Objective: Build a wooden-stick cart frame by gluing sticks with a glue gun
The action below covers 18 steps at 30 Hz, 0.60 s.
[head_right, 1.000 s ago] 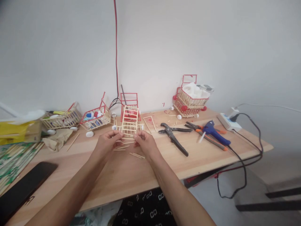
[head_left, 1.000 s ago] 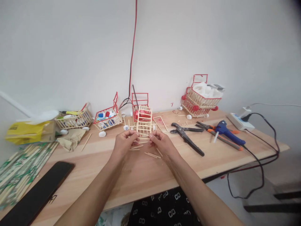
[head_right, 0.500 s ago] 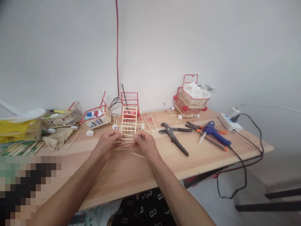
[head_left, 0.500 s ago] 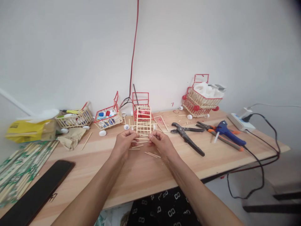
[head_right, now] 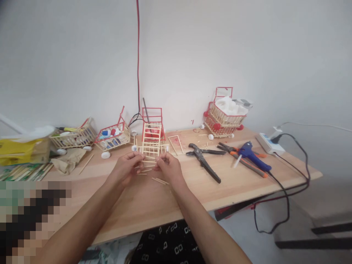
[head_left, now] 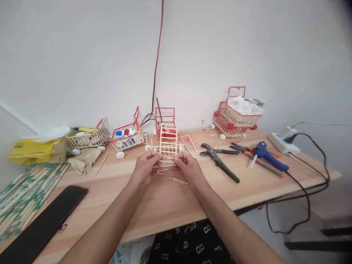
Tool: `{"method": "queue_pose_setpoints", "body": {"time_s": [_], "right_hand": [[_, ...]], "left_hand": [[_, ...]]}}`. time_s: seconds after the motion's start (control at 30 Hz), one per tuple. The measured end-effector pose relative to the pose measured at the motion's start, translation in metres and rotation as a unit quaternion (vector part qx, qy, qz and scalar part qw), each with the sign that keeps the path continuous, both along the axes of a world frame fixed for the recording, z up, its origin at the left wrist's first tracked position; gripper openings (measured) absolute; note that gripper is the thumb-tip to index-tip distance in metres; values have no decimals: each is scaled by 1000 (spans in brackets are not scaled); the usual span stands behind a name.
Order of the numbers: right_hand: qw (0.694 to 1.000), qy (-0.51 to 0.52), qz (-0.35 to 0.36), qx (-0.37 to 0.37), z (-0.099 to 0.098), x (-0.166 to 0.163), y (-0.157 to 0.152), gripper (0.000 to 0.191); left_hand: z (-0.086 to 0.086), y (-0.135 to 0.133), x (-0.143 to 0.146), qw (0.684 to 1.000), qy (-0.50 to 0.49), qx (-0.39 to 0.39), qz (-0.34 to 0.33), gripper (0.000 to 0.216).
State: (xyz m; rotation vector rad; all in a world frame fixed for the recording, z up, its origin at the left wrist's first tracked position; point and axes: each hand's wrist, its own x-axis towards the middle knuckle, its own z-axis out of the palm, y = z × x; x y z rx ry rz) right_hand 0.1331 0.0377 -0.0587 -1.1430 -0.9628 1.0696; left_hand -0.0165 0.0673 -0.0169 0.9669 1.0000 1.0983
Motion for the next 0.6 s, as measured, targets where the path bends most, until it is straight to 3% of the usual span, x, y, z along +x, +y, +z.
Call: {"method": "queue_pose_setpoints", "body": {"time_s": [0.43, 0.6], "right_hand": [[1000, -15, -5, 8, -5, -1, 0, 23], [1000, -6, -9, -13, -7, -1, 2, 27]], "left_hand": [[-1, 4, -1, 999, -9, -52, -11, 21], [2, 2, -2, 999, 15, -24, -21, 22]]}}
